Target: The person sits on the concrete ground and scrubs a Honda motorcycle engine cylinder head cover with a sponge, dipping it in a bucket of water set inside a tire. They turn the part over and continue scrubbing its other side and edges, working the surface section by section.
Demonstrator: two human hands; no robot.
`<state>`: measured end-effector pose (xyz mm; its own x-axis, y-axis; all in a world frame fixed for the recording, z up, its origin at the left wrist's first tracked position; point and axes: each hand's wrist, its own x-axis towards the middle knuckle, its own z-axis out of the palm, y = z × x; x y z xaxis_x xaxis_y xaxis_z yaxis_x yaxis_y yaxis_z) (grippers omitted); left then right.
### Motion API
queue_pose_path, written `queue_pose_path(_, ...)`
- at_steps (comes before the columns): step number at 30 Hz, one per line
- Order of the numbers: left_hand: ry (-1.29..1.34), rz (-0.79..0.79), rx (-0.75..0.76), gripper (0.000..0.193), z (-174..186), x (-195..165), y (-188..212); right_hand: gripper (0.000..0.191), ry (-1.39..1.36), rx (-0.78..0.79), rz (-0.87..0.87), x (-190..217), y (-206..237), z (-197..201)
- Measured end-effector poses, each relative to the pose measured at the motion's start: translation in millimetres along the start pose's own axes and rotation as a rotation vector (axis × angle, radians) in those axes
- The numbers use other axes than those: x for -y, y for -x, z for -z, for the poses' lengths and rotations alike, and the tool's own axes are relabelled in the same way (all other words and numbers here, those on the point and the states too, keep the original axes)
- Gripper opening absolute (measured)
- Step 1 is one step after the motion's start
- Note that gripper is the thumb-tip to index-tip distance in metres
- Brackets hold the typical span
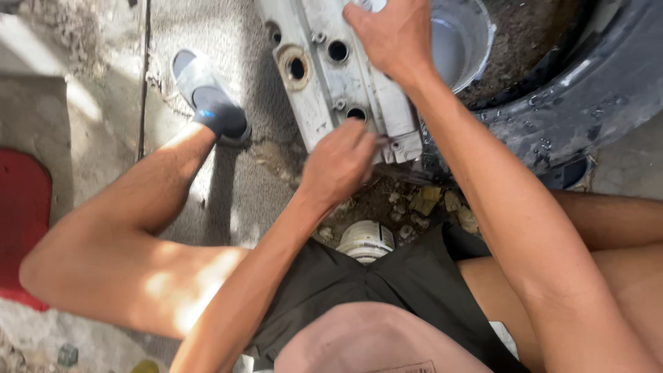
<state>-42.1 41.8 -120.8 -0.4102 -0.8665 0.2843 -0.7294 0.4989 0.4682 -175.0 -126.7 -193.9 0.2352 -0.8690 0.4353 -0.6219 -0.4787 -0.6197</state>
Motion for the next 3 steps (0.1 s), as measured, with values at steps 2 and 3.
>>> queue_pose_path(2,0.003,0.081,-0.01,0.015,12.8,9.6,5.5,0.035,-0.173,-0.089,-0.224,4.6,-0.5,3.3)
queue_pose_path(3,0.025,0.121,-0.042,0.014,18.8,13.0,12.0,0.035,-0.2,-0.02,-0.344,7.8,0.1,3.0)
